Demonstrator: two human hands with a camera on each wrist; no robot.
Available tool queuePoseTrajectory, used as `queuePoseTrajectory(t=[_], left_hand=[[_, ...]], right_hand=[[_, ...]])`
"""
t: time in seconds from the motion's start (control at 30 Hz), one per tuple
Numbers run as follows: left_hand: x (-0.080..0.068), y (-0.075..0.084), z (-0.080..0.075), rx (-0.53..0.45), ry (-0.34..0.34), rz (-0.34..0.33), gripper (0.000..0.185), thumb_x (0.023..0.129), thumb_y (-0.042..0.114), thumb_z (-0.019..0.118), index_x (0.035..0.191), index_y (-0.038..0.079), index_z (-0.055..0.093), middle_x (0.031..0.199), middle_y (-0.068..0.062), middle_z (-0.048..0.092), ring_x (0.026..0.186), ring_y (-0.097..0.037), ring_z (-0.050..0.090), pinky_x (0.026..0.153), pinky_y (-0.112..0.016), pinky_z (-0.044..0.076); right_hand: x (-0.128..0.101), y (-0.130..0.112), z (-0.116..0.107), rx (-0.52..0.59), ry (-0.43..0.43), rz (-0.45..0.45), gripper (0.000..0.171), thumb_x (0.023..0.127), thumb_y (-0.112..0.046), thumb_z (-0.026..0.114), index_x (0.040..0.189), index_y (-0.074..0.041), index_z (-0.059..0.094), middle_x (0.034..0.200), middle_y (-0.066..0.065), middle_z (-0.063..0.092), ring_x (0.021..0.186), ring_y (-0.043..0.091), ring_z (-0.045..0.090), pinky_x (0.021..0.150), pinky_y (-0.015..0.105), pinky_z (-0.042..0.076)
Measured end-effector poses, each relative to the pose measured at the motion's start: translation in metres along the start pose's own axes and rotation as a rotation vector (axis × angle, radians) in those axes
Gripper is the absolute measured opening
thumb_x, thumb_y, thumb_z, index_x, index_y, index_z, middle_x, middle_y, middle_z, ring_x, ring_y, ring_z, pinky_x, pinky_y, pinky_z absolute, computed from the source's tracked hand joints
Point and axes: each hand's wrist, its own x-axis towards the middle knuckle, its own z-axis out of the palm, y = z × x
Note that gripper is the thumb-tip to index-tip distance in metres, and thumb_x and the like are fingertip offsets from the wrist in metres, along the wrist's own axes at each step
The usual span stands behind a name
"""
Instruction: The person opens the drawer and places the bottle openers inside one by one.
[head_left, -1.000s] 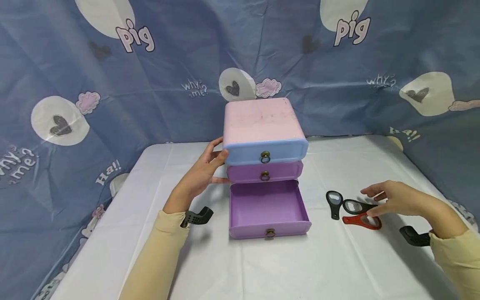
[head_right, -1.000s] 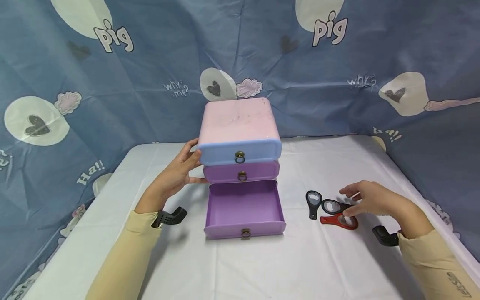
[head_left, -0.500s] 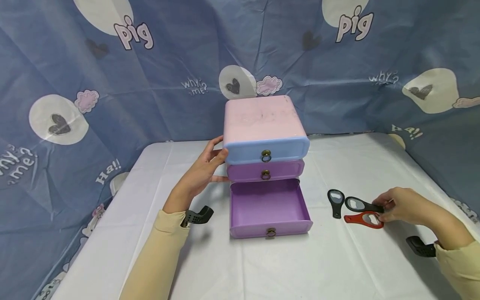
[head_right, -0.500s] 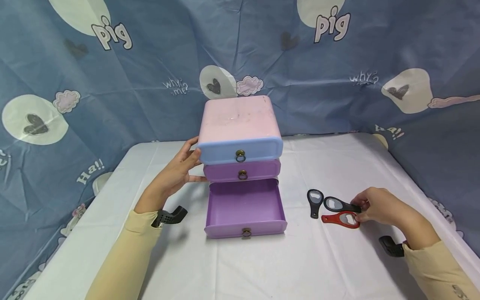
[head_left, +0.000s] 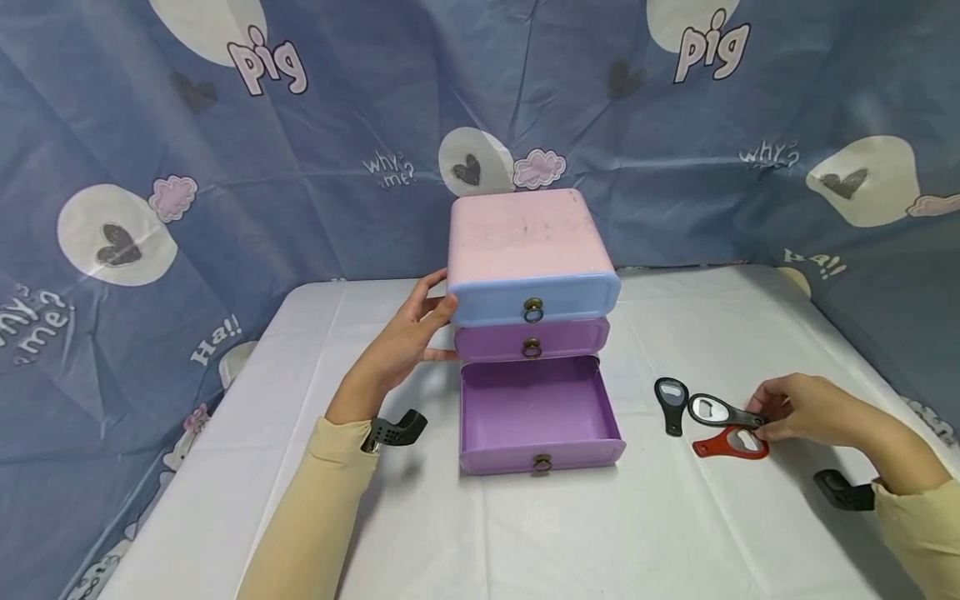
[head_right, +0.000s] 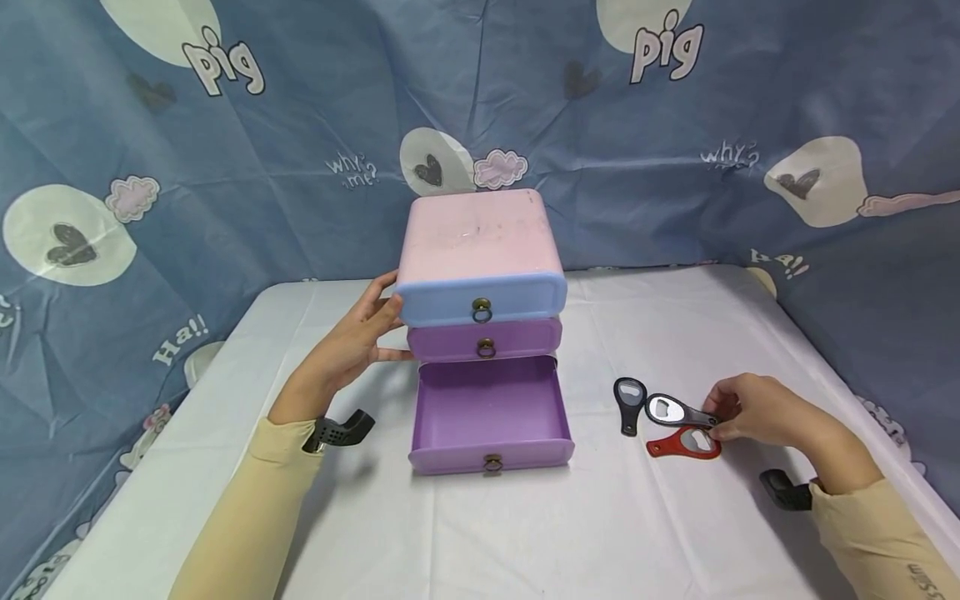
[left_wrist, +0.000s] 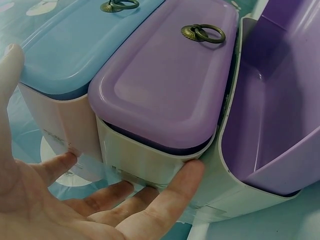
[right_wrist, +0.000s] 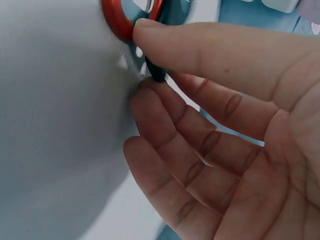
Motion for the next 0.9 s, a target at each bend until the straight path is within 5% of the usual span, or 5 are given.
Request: queuePoseTrajectory(t=[0.47, 0.9], left_hand=[[-0.001, 0.0, 0.001, 0.0, 0.011, -0.009, 0.074, 0.109, 0.051, 0.059, 0.17, 0.037, 0.018, 0.165, -0.016, 0.031, 0.157, -0.039, 0.036, 0.102, -0.066, 0.057], [0.0, 0.001, 0.0, 0.002, 0.002, -0.007, 0.074, 0.109, 0.053, 0.058, 0.17, 0.038, 0.018, 0.166, -0.015, 0.03, 0.157, -0.037, 0.036, 0.103, -0.065, 0.057]], right_hand=[[0.019, -0.024, -0.002, -0.06, 0.01, -0.002, 0.041, 0.09, -0.03, 0.088, 0.116, 0.001, 0.08, 0.098, 0.001, 0.08, 0.086, 0.009, 0.067, 0.07, 0.027, 0.053], [0.028, -0.034, 0.001, -0.087, 0.016, -0.029, 0.019, 0.086, -0.018, 0.09, 0.098, -0.007, 0.081, 0.088, -0.004, 0.077, 0.084, 0.012, 0.066, 0.072, 0.031, 0.053]])
